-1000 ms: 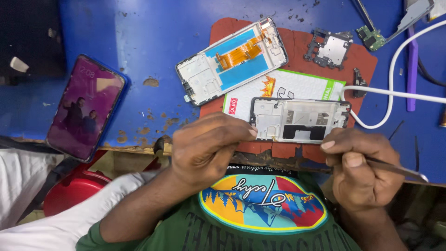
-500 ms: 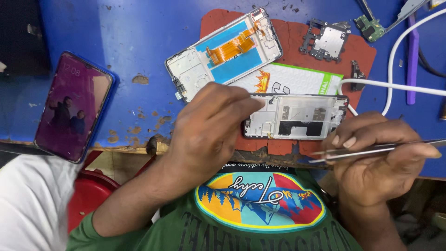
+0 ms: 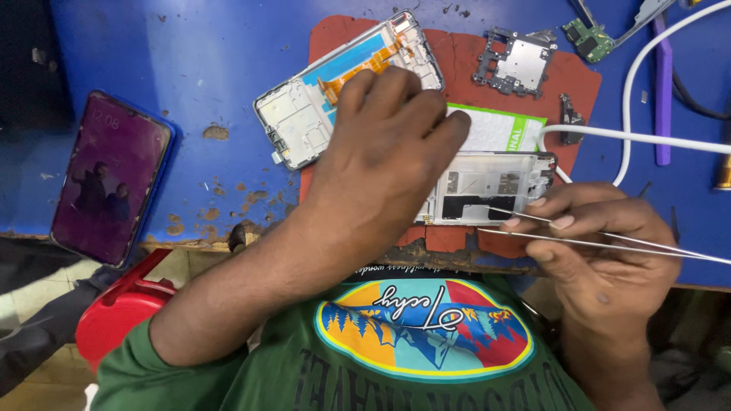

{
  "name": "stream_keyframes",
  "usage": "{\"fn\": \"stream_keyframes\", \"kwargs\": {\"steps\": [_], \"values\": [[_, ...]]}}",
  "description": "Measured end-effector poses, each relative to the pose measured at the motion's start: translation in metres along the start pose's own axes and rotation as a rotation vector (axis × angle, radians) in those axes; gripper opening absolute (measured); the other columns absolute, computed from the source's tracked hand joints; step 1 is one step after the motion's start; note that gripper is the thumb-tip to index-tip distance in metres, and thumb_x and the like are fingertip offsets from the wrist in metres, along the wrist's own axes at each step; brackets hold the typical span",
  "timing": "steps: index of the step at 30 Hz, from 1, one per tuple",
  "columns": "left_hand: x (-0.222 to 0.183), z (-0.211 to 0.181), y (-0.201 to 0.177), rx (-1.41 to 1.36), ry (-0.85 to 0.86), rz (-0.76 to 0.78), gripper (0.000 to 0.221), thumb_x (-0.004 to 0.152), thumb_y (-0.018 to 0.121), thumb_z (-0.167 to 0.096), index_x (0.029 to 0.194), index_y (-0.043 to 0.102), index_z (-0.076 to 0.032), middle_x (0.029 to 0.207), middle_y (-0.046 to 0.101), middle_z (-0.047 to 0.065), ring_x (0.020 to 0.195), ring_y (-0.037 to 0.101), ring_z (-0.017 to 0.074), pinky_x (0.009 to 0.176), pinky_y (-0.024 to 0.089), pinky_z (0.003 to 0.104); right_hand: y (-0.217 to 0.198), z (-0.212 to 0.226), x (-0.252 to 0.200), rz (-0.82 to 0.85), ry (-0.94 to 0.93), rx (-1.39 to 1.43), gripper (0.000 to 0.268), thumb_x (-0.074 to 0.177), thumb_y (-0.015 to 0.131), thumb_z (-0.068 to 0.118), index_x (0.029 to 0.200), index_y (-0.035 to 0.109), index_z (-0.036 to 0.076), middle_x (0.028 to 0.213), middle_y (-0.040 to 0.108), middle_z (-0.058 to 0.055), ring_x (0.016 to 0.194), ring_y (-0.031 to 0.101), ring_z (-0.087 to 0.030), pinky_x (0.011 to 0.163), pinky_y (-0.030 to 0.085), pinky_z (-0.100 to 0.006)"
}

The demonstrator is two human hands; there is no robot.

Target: The person uses tweezers to remove small components from a disassembled smartphone chassis and places them on the work surface. The person then uses a small metal tool to scrape adhesive residue from the chassis interior.

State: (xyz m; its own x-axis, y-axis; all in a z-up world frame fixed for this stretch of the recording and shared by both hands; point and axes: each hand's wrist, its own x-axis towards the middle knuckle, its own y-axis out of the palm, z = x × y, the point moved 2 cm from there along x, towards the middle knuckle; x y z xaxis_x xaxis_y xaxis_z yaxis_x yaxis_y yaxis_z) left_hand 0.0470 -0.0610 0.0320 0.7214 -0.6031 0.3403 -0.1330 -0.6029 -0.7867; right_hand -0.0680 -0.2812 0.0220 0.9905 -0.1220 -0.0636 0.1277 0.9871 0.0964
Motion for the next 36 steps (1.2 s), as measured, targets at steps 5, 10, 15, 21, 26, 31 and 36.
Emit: {"fn": "stream_keyframes", "kwargs": {"steps": [5,10,15,21,26,31,36], "values": [[-0.018,0.004,-0.010,-0.102,-0.088,-0.068,0.028,0.088,0.069,0.003,0.116,0.069,0.001,0.111,0.063,0.011,0.110,0.057,0.0313,0.104,0.044,0.048,0.005,0.001,0.007,-0.004,-0.051,-0.154,0.017,0.096,0.075,-0.005,0.108,0.064,0.002,0.108,0.070,-0.017,0.103,0.074,-0.022,0.096,0.068,-0.038],[-0.044,-0.001,-0.013,-0.202,-0.103,0.048,0.051,0.092,0.080,-0.023,0.135,0.060,-0.002,0.130,0.061,0.012,0.127,0.055,0.0326,0.124,0.027,0.063,0.027,0.003,0.018,0.043,-0.085,-0.445,0.017,0.094,0.075,-0.009,0.105,0.067,0.000,0.108,0.074,-0.019,0.099,0.075,-0.021,0.089,0.063,-0.028],[-0.062,0.001,-0.004,-0.146,-0.158,0.130,0.070,0.092,0.078,-0.033,0.149,0.049,-0.005,0.146,0.054,0.013,0.146,0.040,0.0363,0.125,0.014,0.065,0.053,0.000,0.034,0.095,-0.181,-0.615,0.017,0.090,0.073,-0.012,0.102,0.066,-0.003,0.109,0.074,-0.020,0.093,0.074,-0.021,0.077,0.062,-0.027],[-0.068,0.010,0.000,-0.183,-0.162,0.145,0.068,0.097,0.076,-0.028,0.154,0.046,-0.004,0.148,0.055,0.010,0.148,0.042,0.0330,0.129,0.013,0.062,0.065,0.001,0.041,0.101,-0.209,-0.694,0.017,0.092,0.073,-0.011,0.104,0.065,-0.002,0.109,0.074,-0.018,0.101,0.074,-0.020,0.083,0.062,-0.026],[-0.069,0.013,0.002,-0.236,-0.176,0.147,0.067,0.097,0.077,-0.025,0.153,0.045,-0.004,0.149,0.056,0.009,0.145,0.045,0.0313,0.130,0.015,0.060,0.067,0.003,0.042,0.122,-0.169,-0.775,0.016,0.091,0.073,-0.011,0.103,0.066,-0.003,0.109,0.074,-0.018,0.101,0.075,-0.022,0.089,0.061,-0.030],[-0.071,0.014,0.005,-0.250,-0.203,0.160,0.069,0.092,0.078,-0.021,0.151,0.046,-0.005,0.148,0.057,0.008,0.138,0.049,0.0283,0.129,0.016,0.058,0.066,0.005,0.049,0.136,-0.111,-0.764,0.015,0.088,0.071,-0.010,0.102,0.066,-0.005,0.107,0.073,-0.019,0.098,0.074,-0.022,0.086,0.062,-0.030],[-0.072,0.015,0.007,-0.268,-0.199,0.146,0.069,0.093,0.079,-0.022,0.152,0.046,-0.005,0.147,0.057,0.008,0.137,0.049,0.0277,0.130,0.017,0.057,0.065,0.003,0.054,0.147,-0.068,-0.655,0.013,0.095,0.067,-0.011,0.106,0.065,-0.006,0.109,0.073,-0.018,0.101,0.075,-0.020,0.088,0.062,-0.027]]}}
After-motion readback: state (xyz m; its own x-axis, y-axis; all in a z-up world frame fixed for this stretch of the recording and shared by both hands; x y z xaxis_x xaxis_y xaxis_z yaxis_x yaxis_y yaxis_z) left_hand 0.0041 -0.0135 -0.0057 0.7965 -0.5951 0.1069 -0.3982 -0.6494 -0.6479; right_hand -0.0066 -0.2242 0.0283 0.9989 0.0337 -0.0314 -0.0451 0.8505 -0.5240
